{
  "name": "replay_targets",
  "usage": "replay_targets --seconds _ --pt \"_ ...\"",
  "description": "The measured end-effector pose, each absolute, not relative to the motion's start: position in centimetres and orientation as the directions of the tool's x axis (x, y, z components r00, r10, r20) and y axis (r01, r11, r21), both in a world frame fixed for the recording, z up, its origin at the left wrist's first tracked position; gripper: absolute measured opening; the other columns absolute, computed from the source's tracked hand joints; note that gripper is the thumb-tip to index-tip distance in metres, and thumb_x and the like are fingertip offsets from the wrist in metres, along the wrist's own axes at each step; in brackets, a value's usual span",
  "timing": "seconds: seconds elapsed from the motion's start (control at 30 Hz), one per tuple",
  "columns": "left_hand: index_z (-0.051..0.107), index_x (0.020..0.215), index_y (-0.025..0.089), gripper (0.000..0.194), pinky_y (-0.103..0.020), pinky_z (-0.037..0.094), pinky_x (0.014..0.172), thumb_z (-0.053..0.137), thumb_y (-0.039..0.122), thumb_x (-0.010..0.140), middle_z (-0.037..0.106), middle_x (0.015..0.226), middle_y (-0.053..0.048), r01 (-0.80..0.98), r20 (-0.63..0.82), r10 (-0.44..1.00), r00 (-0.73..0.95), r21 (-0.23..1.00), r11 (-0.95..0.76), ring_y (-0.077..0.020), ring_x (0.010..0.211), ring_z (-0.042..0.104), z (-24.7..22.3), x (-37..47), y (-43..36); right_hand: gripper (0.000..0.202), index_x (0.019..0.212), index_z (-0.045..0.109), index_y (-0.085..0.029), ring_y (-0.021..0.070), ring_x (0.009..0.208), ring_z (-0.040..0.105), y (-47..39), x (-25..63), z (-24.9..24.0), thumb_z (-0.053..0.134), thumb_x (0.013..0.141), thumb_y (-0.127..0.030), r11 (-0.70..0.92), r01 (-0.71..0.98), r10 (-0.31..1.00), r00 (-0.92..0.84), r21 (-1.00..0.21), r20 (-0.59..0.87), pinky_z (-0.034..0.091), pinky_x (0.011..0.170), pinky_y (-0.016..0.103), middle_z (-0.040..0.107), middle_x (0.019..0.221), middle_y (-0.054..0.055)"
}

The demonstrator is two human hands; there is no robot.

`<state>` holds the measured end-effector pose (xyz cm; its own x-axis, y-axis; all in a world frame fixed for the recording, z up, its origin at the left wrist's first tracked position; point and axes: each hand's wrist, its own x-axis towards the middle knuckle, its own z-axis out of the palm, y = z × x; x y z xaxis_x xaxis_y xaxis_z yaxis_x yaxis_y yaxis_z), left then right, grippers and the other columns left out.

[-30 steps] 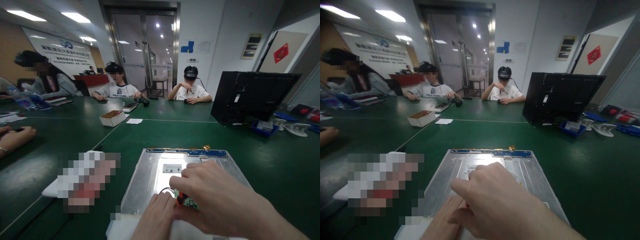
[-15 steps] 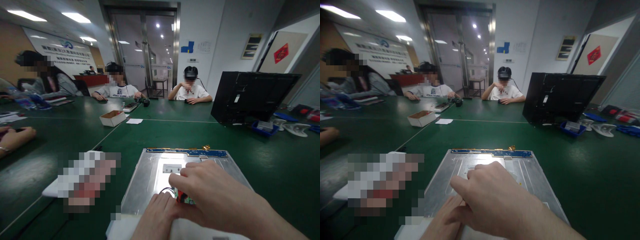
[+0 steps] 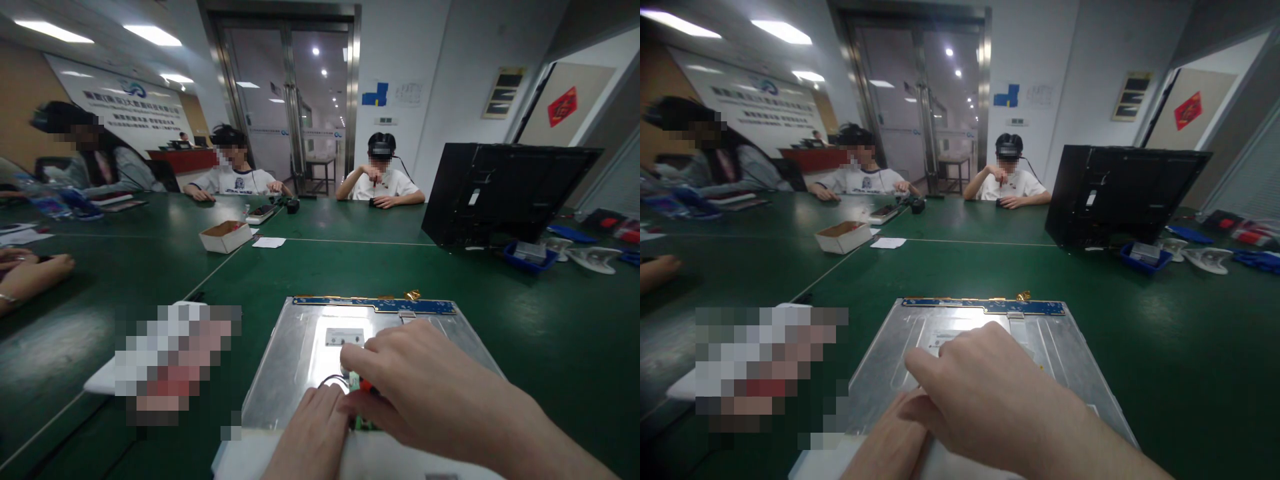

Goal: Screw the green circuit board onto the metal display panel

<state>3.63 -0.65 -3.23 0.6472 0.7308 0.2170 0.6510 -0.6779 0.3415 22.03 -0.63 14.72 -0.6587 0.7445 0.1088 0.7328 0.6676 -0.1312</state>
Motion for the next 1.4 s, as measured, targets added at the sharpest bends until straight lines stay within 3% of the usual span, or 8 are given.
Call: replay_targets --seconds 0.17,0.33,0.43,0.53,0.73,0.93,1.13,1.4 --pt "0.055 0.099 0.022 0.028 -0.039 0.048 0.083 0.048 0.007 0.077 0.061 0.099 -0.006 0.661 0.205 0.736 0.645 0.334 -0.672 -0.0257 0.089 0.056 -3.0 3.7 -0.7 0.013 0.092 0.051 -0.022 0.0160 0.065 0.055 -1.1 22.2 15.1 0.059 0.083 -0.024 0.692 0.699 0.720 -0.686 -0.181 0.102 0.020 0.050 0.030 0.066 0.082 0.000" --pt "0.057 0.098 0.023 0.027 -0.039 0.048 0.083 0.052 0.008 0.075 0.061 0.098 -0.005 0.655 0.191 0.728 0.658 0.330 -0.679 -0.0265 0.091 0.057 -3.1 3.8 -0.6 0.020 0.096 0.054 -0.024 0.0175 0.063 0.058 -0.8 22.1 15.1 0.057 0.092 -0.043 0.673 0.723 0.738 -0.670 -0.157 0.076 0.019 0.050 0.029 0.068 0.079 -0.001" --pt "0.056 0.099 0.022 0.029 -0.039 0.048 0.083 0.050 0.006 0.076 0.061 0.098 -0.006 0.661 0.186 0.733 0.655 0.329 -0.674 -0.0260 0.091 0.057 -3.1 3.7 -0.6 0.011 0.094 0.053 -0.023 0.0163 0.060 0.057 -0.6 22.0 15.0 0.054 0.094 -0.035 0.670 0.730 0.741 -0.666 -0.135 0.086 0.018 0.049 0.029 0.067 0.077 -0.001" --pt "0.056 0.100 0.021 0.029 -0.040 0.048 0.083 0.050 0.006 0.076 0.061 0.099 -0.007 0.667 0.184 0.738 0.649 0.328 -0.669 -0.0264 0.089 0.057 -3.0 3.7 -0.6 0.010 0.094 0.052 -0.022 0.0150 0.061 0.056 -0.8 22.2 15.3 0.058 0.087 -0.025 0.689 0.704 0.723 -0.683 -0.172 0.101 0.019 0.048 0.029 0.066 0.080 -0.001" --pt "0.056 0.099 0.022 0.025 -0.039 0.048 0.080 0.053 0.012 0.077 0.061 0.097 -0.007 0.655 0.186 0.728 0.660 0.333 -0.678 -0.0262 0.087 0.056 -2.9 3.7 -0.6 0.017 0.096 0.054 -0.023 0.0170 0.062 0.058 -0.8 22.2 15.3 0.059 0.091 -0.039 0.662 0.732 0.747 -0.661 -0.162 0.072 0.020 0.049 0.030 0.068 0.078 -0.001" --pt "0.056 0.096 0.021 0.024 -0.037 0.049 0.080 0.049 0.007 0.077 0.061 0.095 -0.006 0.659 0.204 0.732 0.650 0.329 -0.676 -0.0249 0.086 0.056 -2.8 3.7 -0.6 0.011 0.095 0.052 -0.022 0.0156 0.061 0.057 -0.8 22.2 15.3 0.059 0.087 -0.027 0.690 0.705 0.722 -0.687 -0.164 0.081 0.021 0.048 0.029 0.067 0.081 -0.001" --pt "0.057 0.100 0.023 0.022 -0.037 0.048 0.084 0.050 0.010 0.084 0.062 0.099 -0.006 0.626 0.227 0.702 0.675 0.328 -0.708 -0.0257 0.092 0.058 -2.4 3.5 -0.5 0.025 0.096 0.054 -0.023 0.0177 0.062 0.059 -0.8 22.2 15.1 0.063 0.088 -0.046 0.678 0.720 0.733 -0.676 -0.150 0.068 0.020 0.048 0.029 0.069 0.080 -0.001" --pt "0.059 0.095 0.021 0.015 -0.034 0.050 0.080 0.050 0.011 0.087 0.065 0.096 -0.004 0.649 0.242 0.723 0.647 0.324 -0.689 -0.0232 0.086 0.059 -3.8 3.3 -0.1 0.009 0.094 0.053 -0.022 0.0145 0.060 0.056 -0.8 22.1 15.0 0.057 0.090 -0.028 0.695 0.705 0.718 -0.689 -0.138 0.100 0.019 0.047 0.030 0.067 0.079 -0.002"
